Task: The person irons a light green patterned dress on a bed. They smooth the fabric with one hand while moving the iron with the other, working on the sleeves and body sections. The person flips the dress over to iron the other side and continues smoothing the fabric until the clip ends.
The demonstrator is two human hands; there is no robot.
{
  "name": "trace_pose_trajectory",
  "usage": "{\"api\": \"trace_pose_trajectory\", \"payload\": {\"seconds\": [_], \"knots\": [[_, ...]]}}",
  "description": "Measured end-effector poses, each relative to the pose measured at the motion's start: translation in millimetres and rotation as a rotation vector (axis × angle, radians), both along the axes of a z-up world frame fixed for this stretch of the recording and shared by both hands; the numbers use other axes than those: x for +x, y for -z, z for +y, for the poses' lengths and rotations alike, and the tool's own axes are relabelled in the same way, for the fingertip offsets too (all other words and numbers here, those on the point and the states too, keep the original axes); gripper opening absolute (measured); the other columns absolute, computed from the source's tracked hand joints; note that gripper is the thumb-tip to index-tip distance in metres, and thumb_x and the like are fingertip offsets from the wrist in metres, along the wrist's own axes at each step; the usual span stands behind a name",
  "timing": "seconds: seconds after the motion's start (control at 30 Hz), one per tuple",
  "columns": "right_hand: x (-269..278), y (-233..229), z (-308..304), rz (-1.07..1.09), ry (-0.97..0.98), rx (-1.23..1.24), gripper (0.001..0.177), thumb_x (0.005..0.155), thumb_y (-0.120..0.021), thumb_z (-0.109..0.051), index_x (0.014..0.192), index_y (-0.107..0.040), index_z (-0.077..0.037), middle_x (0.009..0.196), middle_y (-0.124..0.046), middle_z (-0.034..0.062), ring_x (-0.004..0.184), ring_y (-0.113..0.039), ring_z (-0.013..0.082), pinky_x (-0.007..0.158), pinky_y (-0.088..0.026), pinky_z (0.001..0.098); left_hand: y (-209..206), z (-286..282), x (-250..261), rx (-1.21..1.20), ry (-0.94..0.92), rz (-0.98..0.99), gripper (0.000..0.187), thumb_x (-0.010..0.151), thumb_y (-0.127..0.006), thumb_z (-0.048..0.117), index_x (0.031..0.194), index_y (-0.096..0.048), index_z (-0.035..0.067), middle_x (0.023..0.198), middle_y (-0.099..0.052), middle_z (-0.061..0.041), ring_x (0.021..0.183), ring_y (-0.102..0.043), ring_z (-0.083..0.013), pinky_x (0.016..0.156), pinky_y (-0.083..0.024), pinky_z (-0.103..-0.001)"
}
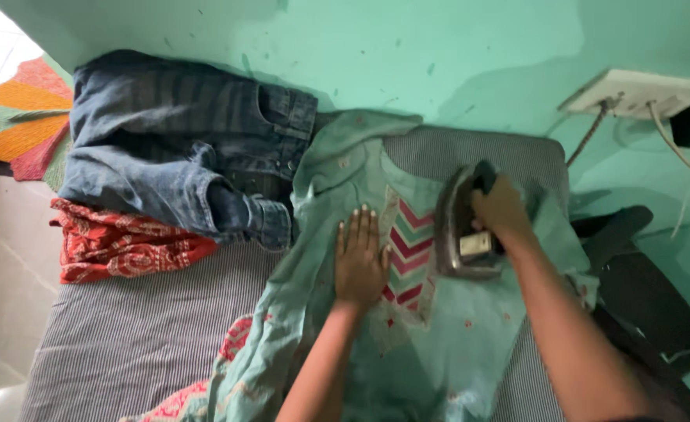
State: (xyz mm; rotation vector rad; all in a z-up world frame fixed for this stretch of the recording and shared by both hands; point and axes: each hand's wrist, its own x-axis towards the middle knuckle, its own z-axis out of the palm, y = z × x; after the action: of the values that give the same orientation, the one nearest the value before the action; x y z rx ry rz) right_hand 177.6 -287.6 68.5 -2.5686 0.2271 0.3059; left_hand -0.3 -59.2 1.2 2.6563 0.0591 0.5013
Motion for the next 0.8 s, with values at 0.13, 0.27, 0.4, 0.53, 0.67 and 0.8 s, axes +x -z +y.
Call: {"api": "trace_pose_trajectory", "payload": {"seconds": [0.13,0.27,0.4,0.53,0.67,0.8], "knots": [[-104,-19,-11,0.044,-0.023,0.043,0.033,0.09,-0.06,-0.013,0.119,-0.052,0.0,0.068,-0.069,0.0227,0.049,-0.07,0.0328,0.045,-0.055,0.0437,10,0,0,0.029,0.007,-0.031,0.065,0.1,-0.051,0.037,0.152,-0.043,-0.003,0.161,-0.04,-0.019,0.153,-0.032,-0.0309,0.127,-0.015,-0.05],[-183,-27,-45,0.075,-0.033,-0.076,0.026,0.088,-0.065,-0.018,0.109,-0.058,-0.006,0.064,-0.069,0.0194,0.05,-0.071,0.0337,0.052,-0.056,0.0462,15,-1,1,0.036,0.012,-0.054,0.066,0.1,-0.051,0.038,0.151,-0.044,-0.003,0.16,-0.041,-0.019,0.152,-0.032,-0.0312,0.127,-0.015,-0.051],[-225,-20,-92,-0.01,-0.139,-0.162,0.032,0.083,-0.069,-0.02,0.111,-0.062,-0.008,0.077,-0.073,0.0207,0.07,-0.073,0.0397,0.065,-0.056,0.0513,18,-3,4,-0.01,0.01,0.008,0.067,0.097,-0.052,0.037,0.15,-0.044,-0.003,0.16,-0.039,-0.019,0.151,-0.031,-0.0321,0.125,-0.014,-0.052],[-227,-16,-98,-0.042,-0.221,-0.111,0.042,0.079,-0.07,-0.021,0.118,-0.061,-0.008,0.086,-0.076,0.0208,0.08,-0.075,0.0406,0.071,-0.058,0.0496,22,-17,3,-0.072,-0.005,0.018,0.061,0.097,-0.049,0.03,0.151,-0.043,0.001,0.162,-0.038,-0.018,0.153,-0.029,-0.0313,0.125,-0.012,-0.053],[-199,-20,-60,0.053,-0.279,-0.126,0.047,0.08,-0.071,-0.024,0.122,-0.059,-0.008,0.09,-0.076,0.0212,0.082,-0.076,0.0393,0.074,-0.058,0.0488,28,-27,-9,-0.156,0.004,0.053,0.055,0.102,-0.044,0.025,0.151,-0.042,0.002,0.161,-0.038,-0.018,0.152,-0.03,-0.0309,0.124,-0.012,-0.055],[-196,-14,-29,-0.093,-0.507,0.056,0.049,0.078,-0.07,-0.021,0.123,-0.06,-0.004,0.098,-0.074,0.0252,0.092,-0.071,0.0435,0.078,-0.057,0.0477,38,-14,-19,-0.141,-0.008,0.032,0.055,0.1,-0.04,0.018,0.152,-0.042,0.002,0.159,-0.043,-0.017,0.151,-0.034,-0.0299,0.123,-0.021,-0.049]]}}
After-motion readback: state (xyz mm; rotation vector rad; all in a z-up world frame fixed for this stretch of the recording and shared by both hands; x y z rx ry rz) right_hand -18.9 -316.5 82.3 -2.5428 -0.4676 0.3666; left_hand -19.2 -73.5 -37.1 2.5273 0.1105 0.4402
